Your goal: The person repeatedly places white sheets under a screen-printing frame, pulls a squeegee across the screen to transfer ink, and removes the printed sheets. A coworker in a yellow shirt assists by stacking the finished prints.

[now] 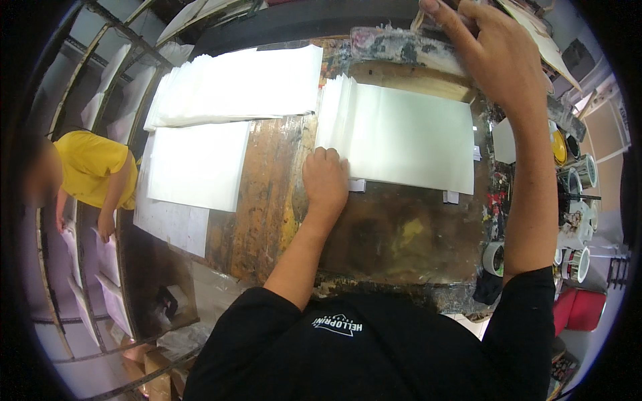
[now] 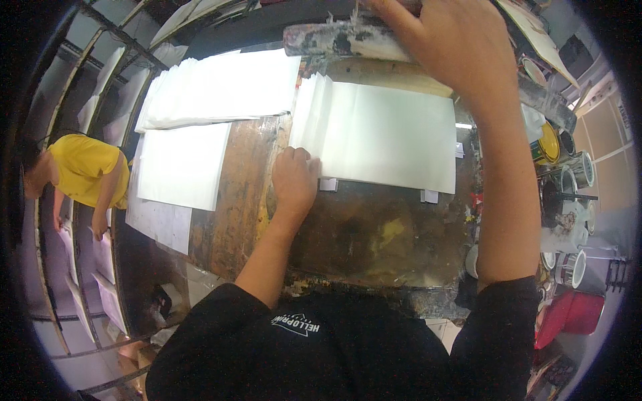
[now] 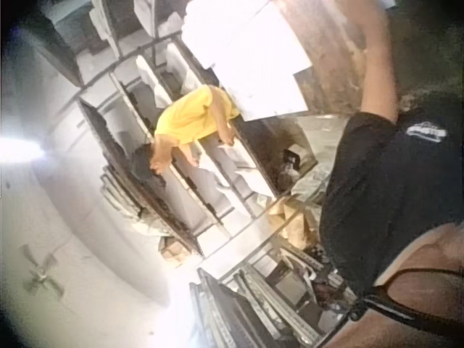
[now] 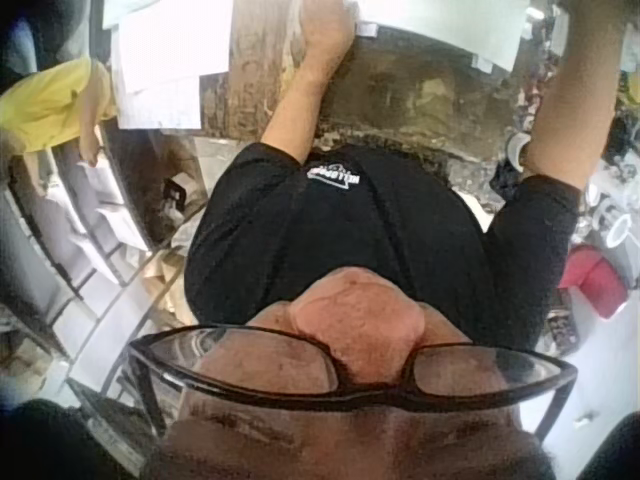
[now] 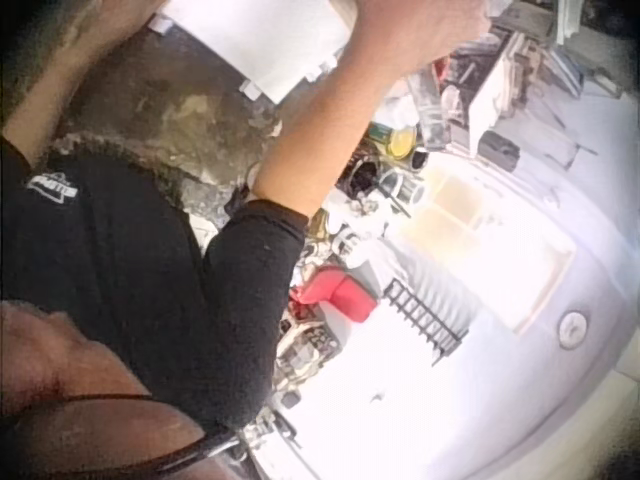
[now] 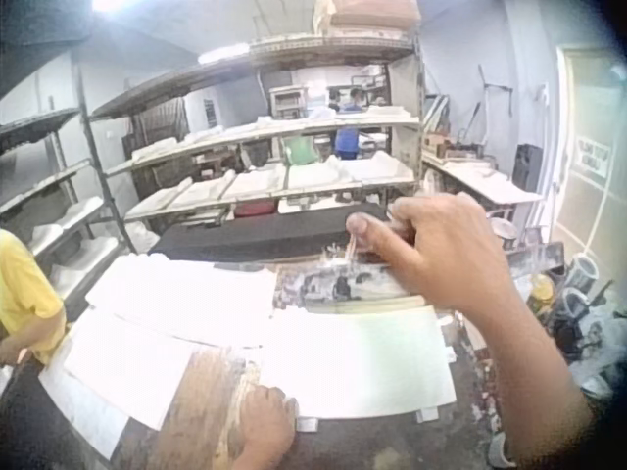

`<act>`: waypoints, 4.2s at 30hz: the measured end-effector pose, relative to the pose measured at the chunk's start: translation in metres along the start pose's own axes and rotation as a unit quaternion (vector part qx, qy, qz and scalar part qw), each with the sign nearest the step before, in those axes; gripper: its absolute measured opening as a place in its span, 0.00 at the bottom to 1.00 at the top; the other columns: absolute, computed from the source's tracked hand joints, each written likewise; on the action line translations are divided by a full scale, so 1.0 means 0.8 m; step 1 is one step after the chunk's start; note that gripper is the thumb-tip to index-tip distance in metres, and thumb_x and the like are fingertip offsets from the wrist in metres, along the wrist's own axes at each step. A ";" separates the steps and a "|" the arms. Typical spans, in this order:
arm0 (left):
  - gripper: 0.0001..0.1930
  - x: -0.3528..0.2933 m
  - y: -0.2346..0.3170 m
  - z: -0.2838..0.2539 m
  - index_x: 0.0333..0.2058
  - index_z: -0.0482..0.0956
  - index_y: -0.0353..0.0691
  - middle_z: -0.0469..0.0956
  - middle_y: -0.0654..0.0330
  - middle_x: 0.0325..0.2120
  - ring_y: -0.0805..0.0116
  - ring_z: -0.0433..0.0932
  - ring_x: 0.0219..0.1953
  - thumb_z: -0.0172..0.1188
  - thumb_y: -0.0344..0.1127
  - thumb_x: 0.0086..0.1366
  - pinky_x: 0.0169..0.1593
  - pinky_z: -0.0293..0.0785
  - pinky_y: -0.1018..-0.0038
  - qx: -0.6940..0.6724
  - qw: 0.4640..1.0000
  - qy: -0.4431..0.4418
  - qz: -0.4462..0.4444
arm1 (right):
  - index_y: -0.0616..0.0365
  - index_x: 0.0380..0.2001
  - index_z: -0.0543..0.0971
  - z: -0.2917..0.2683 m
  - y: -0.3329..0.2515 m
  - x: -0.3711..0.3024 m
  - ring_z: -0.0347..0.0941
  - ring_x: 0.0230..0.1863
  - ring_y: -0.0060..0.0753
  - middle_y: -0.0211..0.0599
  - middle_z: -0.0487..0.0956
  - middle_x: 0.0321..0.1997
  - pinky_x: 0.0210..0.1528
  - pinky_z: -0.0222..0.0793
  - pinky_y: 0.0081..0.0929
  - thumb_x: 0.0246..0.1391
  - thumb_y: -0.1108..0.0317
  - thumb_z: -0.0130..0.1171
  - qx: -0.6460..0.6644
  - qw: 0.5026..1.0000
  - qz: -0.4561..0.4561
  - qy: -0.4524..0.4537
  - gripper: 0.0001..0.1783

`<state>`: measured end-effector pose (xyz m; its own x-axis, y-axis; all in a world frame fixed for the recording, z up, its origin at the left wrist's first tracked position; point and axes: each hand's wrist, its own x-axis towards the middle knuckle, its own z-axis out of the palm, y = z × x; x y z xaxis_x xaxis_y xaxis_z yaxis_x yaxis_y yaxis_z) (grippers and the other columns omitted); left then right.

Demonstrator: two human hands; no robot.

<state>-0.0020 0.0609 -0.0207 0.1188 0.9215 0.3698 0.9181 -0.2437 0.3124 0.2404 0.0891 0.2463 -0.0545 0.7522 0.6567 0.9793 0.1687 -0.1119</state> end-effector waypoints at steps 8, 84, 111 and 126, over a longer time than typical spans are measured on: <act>0.10 0.011 0.035 -0.033 0.26 0.77 0.39 0.74 0.54 0.26 0.50 0.75 0.31 0.64 0.34 0.65 0.37 0.71 0.55 -0.105 0.990 0.080 0.044 | 0.63 0.14 0.76 -0.003 -0.005 0.012 0.71 0.22 0.45 0.46 0.73 0.16 0.31 0.65 0.42 0.63 0.30 0.51 -0.001 1.000 0.025 -0.008 0.43; 0.53 -0.064 0.022 -0.014 0.67 0.65 0.25 0.83 0.45 0.45 0.53 0.83 0.44 0.80 0.54 0.51 0.51 0.76 0.63 -0.296 0.954 -0.012 0.054 | 0.59 0.37 0.75 0.080 -0.018 -0.234 0.78 0.39 0.52 0.44 0.78 0.35 0.40 0.71 0.49 0.53 0.53 0.67 0.009 0.954 -0.003 -0.299 0.21; 0.11 -0.004 0.003 -0.006 0.39 0.82 0.41 0.77 0.56 0.39 0.55 0.75 0.46 0.66 0.41 0.65 0.50 0.62 0.57 0.044 0.999 0.008 -0.027 | 0.65 0.12 0.77 -0.028 -0.017 0.043 0.74 0.20 0.48 0.49 0.75 0.14 0.27 0.67 0.44 0.64 0.27 0.45 -0.015 0.991 0.050 -0.122 0.49; 0.15 0.094 -0.037 -0.092 0.39 0.87 0.36 0.85 0.44 0.40 0.46 0.83 0.45 0.66 0.43 0.63 0.51 0.76 0.60 -0.205 0.970 -0.013 -0.129 | 0.60 0.22 0.84 0.006 0.004 0.011 0.80 0.27 0.50 0.47 0.81 0.22 0.34 0.74 0.43 0.59 0.24 0.51 0.002 0.999 -0.033 -0.002 0.44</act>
<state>-0.0476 0.1150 0.0619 -0.0796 0.9740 0.2120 0.6914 -0.0993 0.7156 0.2420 0.0995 0.2486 -0.1195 0.7422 0.6594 0.9726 0.2209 -0.0724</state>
